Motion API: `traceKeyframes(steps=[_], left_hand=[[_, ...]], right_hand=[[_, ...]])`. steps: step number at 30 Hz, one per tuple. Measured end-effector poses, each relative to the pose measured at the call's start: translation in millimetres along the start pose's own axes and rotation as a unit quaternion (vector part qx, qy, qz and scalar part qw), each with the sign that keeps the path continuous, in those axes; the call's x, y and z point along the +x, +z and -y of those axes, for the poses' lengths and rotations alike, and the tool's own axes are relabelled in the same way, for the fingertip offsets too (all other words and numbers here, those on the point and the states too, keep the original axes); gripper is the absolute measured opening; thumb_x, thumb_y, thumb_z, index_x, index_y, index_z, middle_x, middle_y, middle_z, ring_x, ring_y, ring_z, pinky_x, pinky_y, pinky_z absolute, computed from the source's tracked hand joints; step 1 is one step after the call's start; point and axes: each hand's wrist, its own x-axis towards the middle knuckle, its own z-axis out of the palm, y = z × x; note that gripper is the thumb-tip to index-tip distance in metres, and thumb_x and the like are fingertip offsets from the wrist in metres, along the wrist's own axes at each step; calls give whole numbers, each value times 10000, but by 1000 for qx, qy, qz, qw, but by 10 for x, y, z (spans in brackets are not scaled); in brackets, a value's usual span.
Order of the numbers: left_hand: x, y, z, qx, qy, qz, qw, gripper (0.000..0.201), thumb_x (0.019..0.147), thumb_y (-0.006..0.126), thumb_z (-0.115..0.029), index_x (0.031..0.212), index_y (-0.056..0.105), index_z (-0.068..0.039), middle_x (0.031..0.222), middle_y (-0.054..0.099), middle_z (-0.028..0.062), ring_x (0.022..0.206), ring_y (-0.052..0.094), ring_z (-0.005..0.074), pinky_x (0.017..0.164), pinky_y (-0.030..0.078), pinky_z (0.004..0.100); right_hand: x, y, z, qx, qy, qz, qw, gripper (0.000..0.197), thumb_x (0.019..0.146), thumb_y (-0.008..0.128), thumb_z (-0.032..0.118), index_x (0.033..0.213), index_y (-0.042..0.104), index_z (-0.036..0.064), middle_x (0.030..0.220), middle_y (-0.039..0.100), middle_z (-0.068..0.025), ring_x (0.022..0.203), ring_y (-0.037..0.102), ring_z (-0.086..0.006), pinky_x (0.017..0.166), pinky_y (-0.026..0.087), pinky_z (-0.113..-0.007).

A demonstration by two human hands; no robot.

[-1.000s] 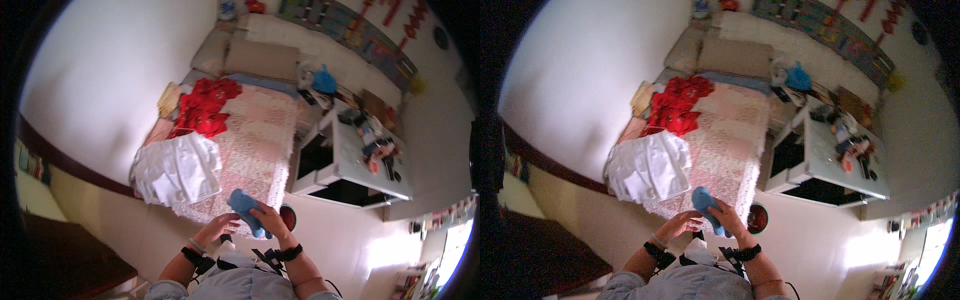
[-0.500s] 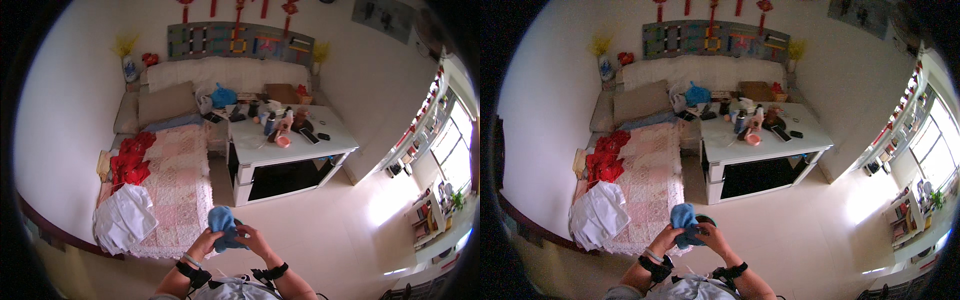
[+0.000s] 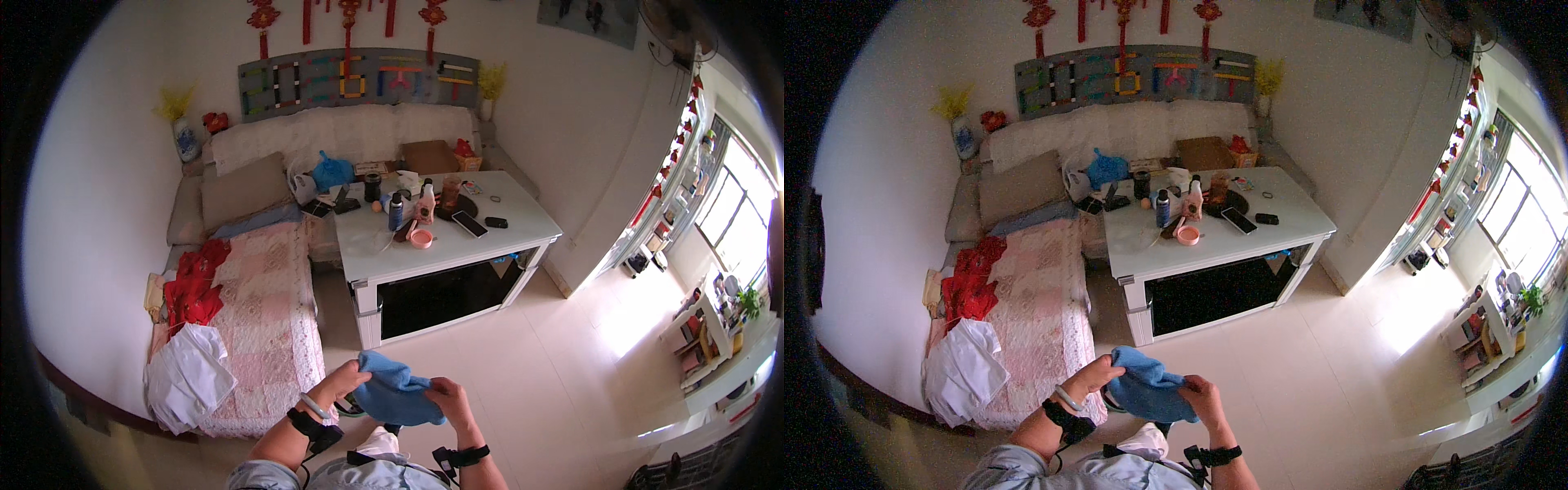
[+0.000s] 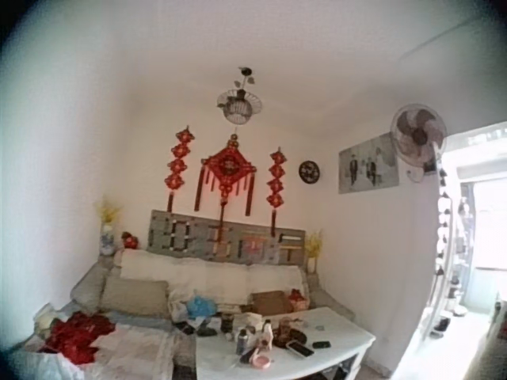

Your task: The person uses a long pole to lift hangers with pants and shirts from a rack outside a window, then carries a towel and a shirt on a hanger into a bedroom.

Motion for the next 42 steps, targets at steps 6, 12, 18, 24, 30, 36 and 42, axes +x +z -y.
traceKeyframes(steps=[6, 12, 18, 24, 30, 36, 42], left_hand=[[617, -310, 81, -32, -12, -40, 999, 196, 814, 575, -29, 1004, 614, 0, 936, 627, 26, 864, 565, 138, 832, 433, 288], [1215, -617, -147, 37, -17, -188, 981, 277, 787, 657, -130, 1019, 572, -4, 876, 619, 30, 790, 572, 122, 716, 466, 271], [1844, -505, -573, 12, 30, -71, 997, 608, 748, 721, -175, 1253, 417, -29, 1094, 561, 63, 984, 534, 151, 865, 429, 277], [2467, 126, -613, 232, 57, 11, 971, 732, 674, 734, -244, 1298, 381, -97, 1153, 552, 153, 1043, 553, 247, 879, 433, 341], [3125, 169, -455, 116, 37, -53, 991, 333, 751, 665, -94, 1060, 559, -28, 951, 622, 76, 864, 562, 142, 786, 464, 306], [3777, 248, -1053, 147, 63, -149, 976, 354, 768, 658, -184, 1040, 554, 16, 892, 630, 135, 822, 599, 222, 750, 473, 335], [4433, 545, -1337, 172, 5, -253, 952, 373, 768, 681, -251, 1002, 559, 12, 932, 617, 158, 848, 595, 236, 770, 463, 324]], right_hand=[[631, -346, 109, 73, 36, -47, 996, 180, 783, 639, 74, 926, 587, -23, 773, 578, -6, 704, 522, -87, 631, 432, -213], [1454, -512, 376, 101, 38, -24, 994, 167, 803, 628, 104, 932, 588, 6, 740, 580, -6, 658, 526, -84, 561, 426, -223], [2022, -643, 573, 147, 25, 57, 987, 175, 807, 632, 113, 935, 581, 5, 758, 572, -6, 663, 516, -82, 566, 418, -214], [2520, -745, 627, 106, -22, 76, 991, 191, 805, 638, 113, 955, 590, 6, 778, 569, -7, 696, 512, -70, 599, 438, -214], [3144, -1480, 454, 115, 20, 111, 987, 228, 868, 564, 123, 1071, 570, 20, 876, 625, -53, 778, 601, -123, 626, 478, -227], [4385, -2904, -446, -42, 89, -24, 995, 212, 812, 587, 110, 1014, 586, 44, 873, 634, -83, 790, 615, -187, 646, 500, -293], [5678, -3749, -400, -423, -66, -77, 901, 398, 730, 637, 161, 1100, 533, 55, 1049, 570, -154, 982, 542, -322, 819, 456, -397]])
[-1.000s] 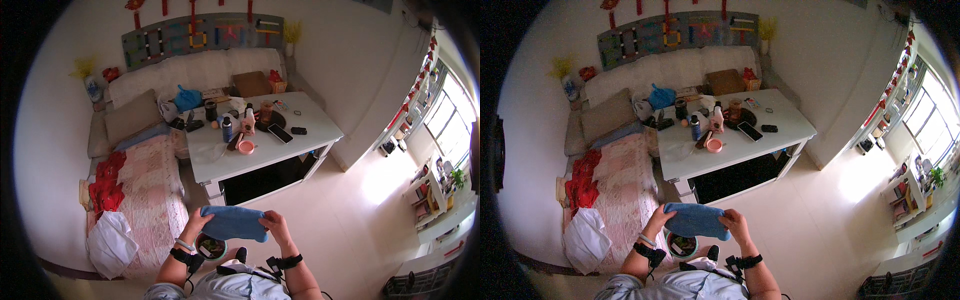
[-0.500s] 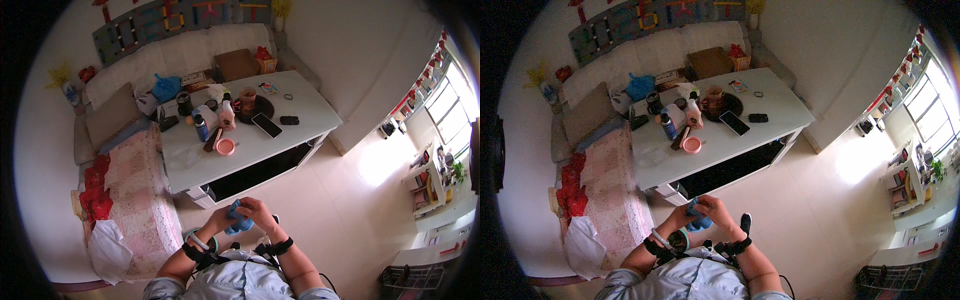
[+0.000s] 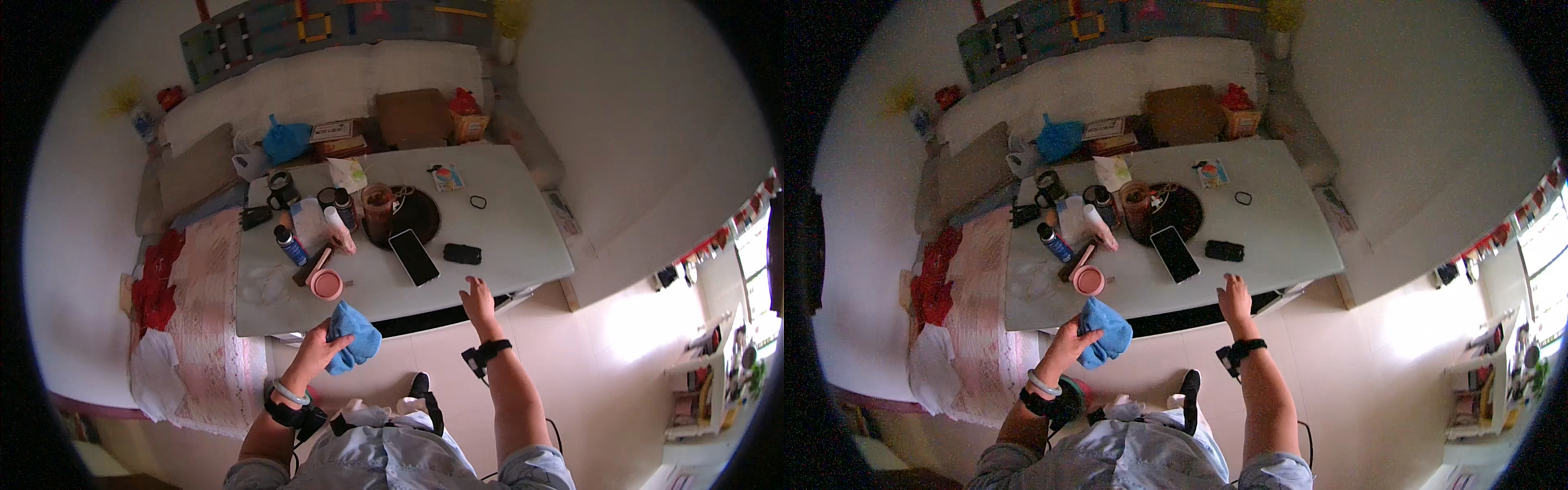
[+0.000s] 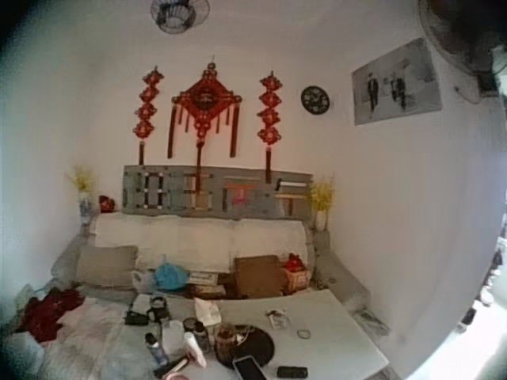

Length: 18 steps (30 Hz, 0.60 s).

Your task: The person uses a long pole to lift hangers with pants and shirts from a rack outside a window, then carries a towel and a shirt on a hanger into a bedroom.

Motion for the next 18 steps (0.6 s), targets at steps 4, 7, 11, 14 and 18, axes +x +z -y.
traceKeyframes(steps=[4, 7, 11, 14, 18], left_hand=[[161, 200, -234, 49, 3, -36, 998, 354, 751, 699, -253, 943, 572, 15, 901, 600, 167, 822, 593, 258, 739, 466, 328], [271, 290, -312, 118, 56, -81, 988, 342, 740, 707, -238, 922, 574, 19, 859, 595, 155, 779, 592, 253, 703, 470, 332], [524, 339, -505, 41, 16, -36, 998, 344, 732, 713, -232, 900, 567, 31, 848, 593, 156, 763, 592, 241, 685, 468, 330], [817, 419, -479, 24, 15, -17, 999, 349, 737, 711, -231, 903, 565, 39, 832, 596, 163, 751, 596, 236, 682, 469, 321], [1342, 563, -631, 18, 31, 25, 999, 372, 742, 706, -262, 916, 560, 33, 833, 607, 170, 750, 601, 276, 678, 474, 341]], right_hand=[[728, 98, -81, -77, -123, 8, 989, 529, 708, 651, 122, 1191, 450, 46, 1253, 437, -139, 1163, 412, -309, 932, 397, -392], [1097, 274, -143, -140, -161, 47, 976, 547, 719, 621, 98, 1224, 416, 53, 1268, 425, -147, 1187, 397, -301, 944, 376, -408], [1314, 422, -240, -220, -169, 108, 955, 352, 818, 506, 129, 1159, 464, 53, 1163, 500, -115, 1116, 453, -268, 918, 370, -425], [1378, 400, -330, -273, -176, 117, 939, 296, 821, 517, 134, 1111, 492, 79, 1100, 538, -88, 1039, 506, -248, 889, 396, -418], [1452, 175, -542, -285, -106, 134, 943, 409, 825, 532, 178, 1217, 439, 108, 1103, 531, -106, 1033, 514, -258, 830, 441, -409]])
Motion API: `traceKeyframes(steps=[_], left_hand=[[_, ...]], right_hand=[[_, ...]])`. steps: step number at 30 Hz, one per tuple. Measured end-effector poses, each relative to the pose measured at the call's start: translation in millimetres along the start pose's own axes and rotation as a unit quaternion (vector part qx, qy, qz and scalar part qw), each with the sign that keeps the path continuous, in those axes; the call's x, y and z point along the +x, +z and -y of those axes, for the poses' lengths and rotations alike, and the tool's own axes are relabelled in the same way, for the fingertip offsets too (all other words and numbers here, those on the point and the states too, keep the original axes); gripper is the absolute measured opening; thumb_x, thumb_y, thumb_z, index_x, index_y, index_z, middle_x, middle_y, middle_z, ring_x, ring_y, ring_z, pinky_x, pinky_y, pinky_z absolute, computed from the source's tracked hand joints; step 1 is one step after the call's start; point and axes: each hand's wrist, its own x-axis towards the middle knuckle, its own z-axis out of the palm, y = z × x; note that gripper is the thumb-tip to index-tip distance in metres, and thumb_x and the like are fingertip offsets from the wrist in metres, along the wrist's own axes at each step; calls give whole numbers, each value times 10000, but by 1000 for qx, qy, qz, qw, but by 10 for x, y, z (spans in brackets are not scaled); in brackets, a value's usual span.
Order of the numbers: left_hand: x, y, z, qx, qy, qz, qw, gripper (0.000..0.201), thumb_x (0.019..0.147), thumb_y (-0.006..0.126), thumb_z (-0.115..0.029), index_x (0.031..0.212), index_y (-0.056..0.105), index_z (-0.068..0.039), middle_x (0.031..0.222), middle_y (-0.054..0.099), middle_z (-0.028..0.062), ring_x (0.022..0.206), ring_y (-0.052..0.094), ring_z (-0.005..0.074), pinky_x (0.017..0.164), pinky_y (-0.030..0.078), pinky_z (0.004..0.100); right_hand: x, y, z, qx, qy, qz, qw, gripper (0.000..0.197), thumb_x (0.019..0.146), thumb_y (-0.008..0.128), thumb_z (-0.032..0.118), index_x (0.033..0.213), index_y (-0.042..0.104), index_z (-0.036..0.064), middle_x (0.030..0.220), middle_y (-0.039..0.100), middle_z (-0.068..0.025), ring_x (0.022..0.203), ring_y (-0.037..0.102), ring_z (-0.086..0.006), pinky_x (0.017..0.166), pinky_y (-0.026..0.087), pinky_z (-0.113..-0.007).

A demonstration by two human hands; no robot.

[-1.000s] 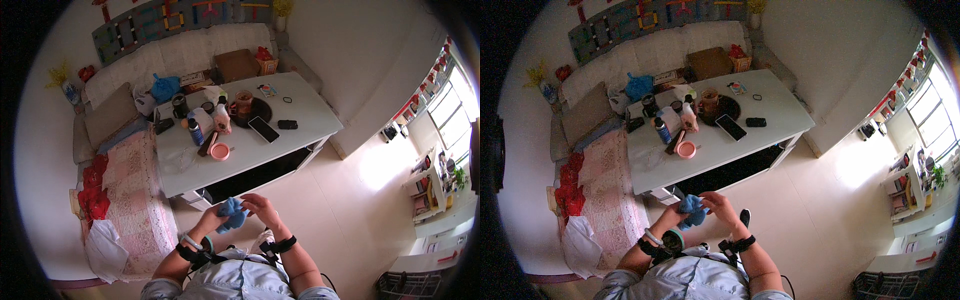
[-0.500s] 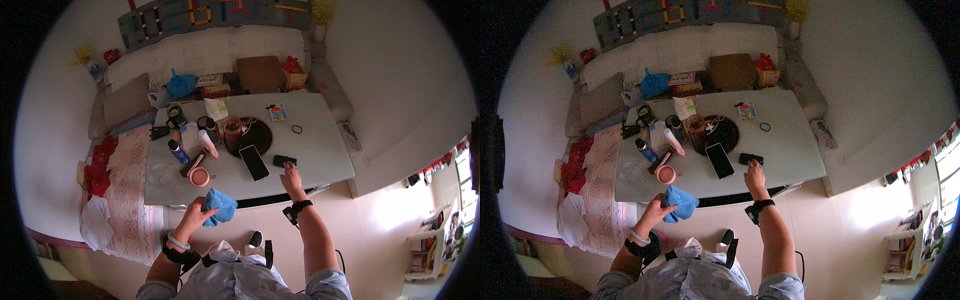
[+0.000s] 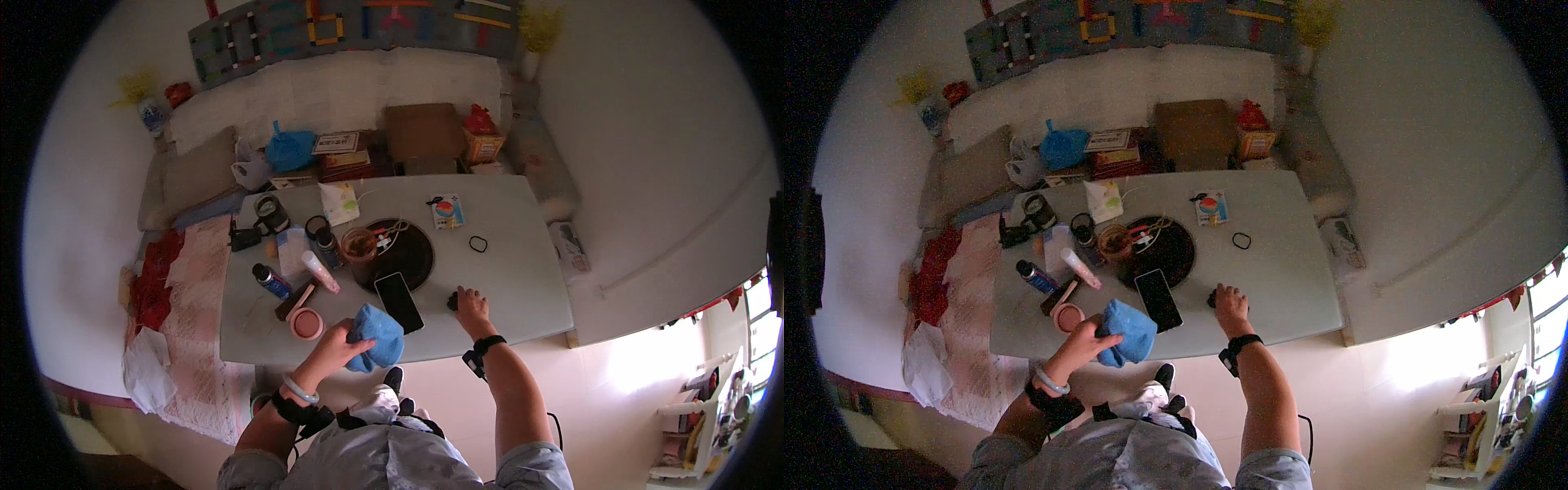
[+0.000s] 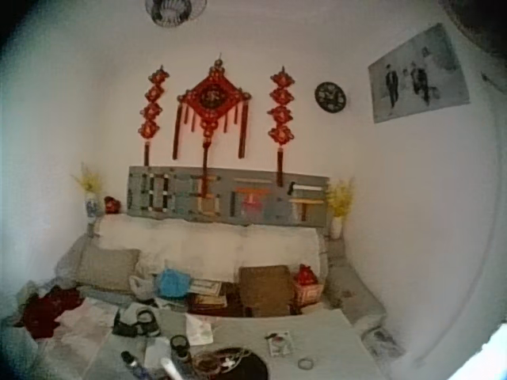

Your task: The person uses a long pole to lift hangers with pants and shirts from a rack outside a window, then carries a towel and a shirt on a hanger into a bedroom.

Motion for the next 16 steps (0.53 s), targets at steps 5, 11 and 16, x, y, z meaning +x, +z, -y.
traceKeyframes(steps=[5, 11, 16], left_hand=[[743, 232, -13, 7, 70, 6, 998, 412, 788, 649, -275, 1034, 507, 23, 934, 599, 212, 856, 600, 335, 733, 471, 369], [1648, 781, -185, 2, 91, 55, 994, 434, 785, 647, -301, 1028, 485, 21, 941, 594, 202, 892, 584, 330, 760, 456, 372], [2105, 1216, 230, 134, 25, 116, 984, 614, 753, 670, -336, 1229, 447, -18, 1212, 512, 210, 1146, 483, 319, 995, 330, 373]], right_hand=[[-245, -233, -612, 210, 149, -11, 966, 641, 745, 602, 197, 1324, 339, 122, 1067, 532, -198, 945, 552, -356, 766, 478, -433], [-1081, 484, -2206, 632, 353, -155, 673, 434, 777, 589, 314, 1116, 504, 57, 882, 592, -104, 789, 614, -238, 657, 517, -387], [-1735, -32, -2874, 774, 256, -143, 562, 480, 805, 573, 404, 1181, 502, 114, 1082, 583, -135, 886, 622, -283, 684, 527, -389]])
